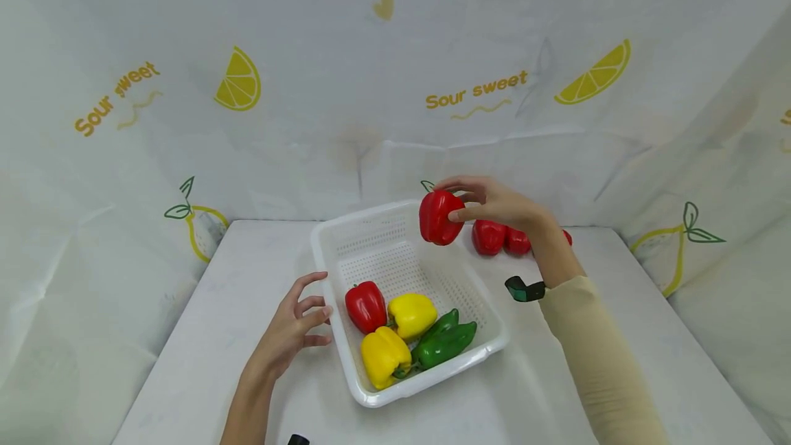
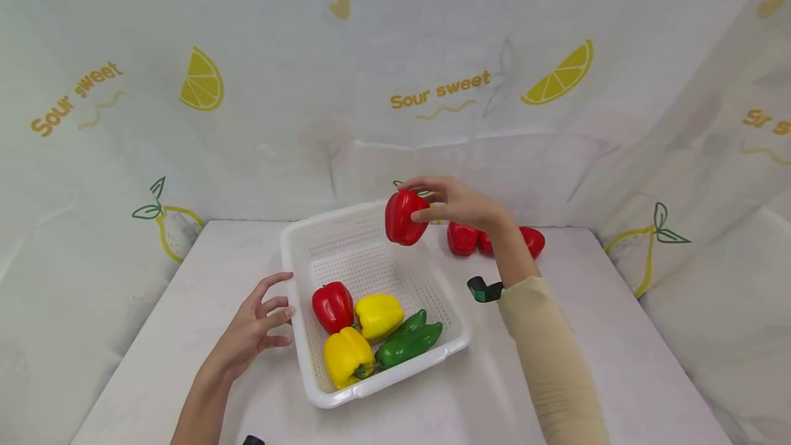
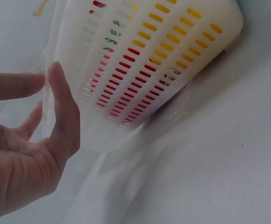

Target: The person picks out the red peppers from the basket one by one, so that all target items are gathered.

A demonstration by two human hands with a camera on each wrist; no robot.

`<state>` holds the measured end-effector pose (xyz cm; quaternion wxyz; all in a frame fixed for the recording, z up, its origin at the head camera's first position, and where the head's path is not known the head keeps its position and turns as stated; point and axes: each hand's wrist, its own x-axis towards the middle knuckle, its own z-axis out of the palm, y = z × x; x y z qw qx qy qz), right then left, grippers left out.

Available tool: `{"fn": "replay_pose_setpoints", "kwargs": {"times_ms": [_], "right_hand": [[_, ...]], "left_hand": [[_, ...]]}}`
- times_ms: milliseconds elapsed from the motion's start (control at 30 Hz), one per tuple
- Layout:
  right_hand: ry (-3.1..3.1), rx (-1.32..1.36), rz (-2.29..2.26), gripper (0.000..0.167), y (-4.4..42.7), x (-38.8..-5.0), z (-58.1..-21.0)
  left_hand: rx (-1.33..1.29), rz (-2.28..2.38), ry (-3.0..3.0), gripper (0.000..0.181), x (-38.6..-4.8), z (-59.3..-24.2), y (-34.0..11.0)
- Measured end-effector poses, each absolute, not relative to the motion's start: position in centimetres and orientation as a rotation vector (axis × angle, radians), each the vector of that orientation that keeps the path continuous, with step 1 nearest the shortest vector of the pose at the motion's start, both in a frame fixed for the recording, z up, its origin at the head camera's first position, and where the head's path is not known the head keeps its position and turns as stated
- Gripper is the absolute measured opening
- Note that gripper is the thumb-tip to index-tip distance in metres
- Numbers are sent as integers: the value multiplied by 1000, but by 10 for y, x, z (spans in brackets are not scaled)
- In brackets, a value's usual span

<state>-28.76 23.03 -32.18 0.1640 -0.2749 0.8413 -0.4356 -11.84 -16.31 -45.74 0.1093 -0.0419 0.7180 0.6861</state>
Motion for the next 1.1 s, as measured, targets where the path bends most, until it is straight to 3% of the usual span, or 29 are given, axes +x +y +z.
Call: {"fn": "replay_pose_setpoints", "kwargs": {"times_ms": [500,1100], "right_hand": [[2550,-659,-1309,63,278,-261,-326],[2622,-560,-1265,65,326,-243,-358]], "left_hand": [[-85,2013,2097,72,-119,-456,-165],[-80,2015,2098,71,-119,-455,-165]]}}
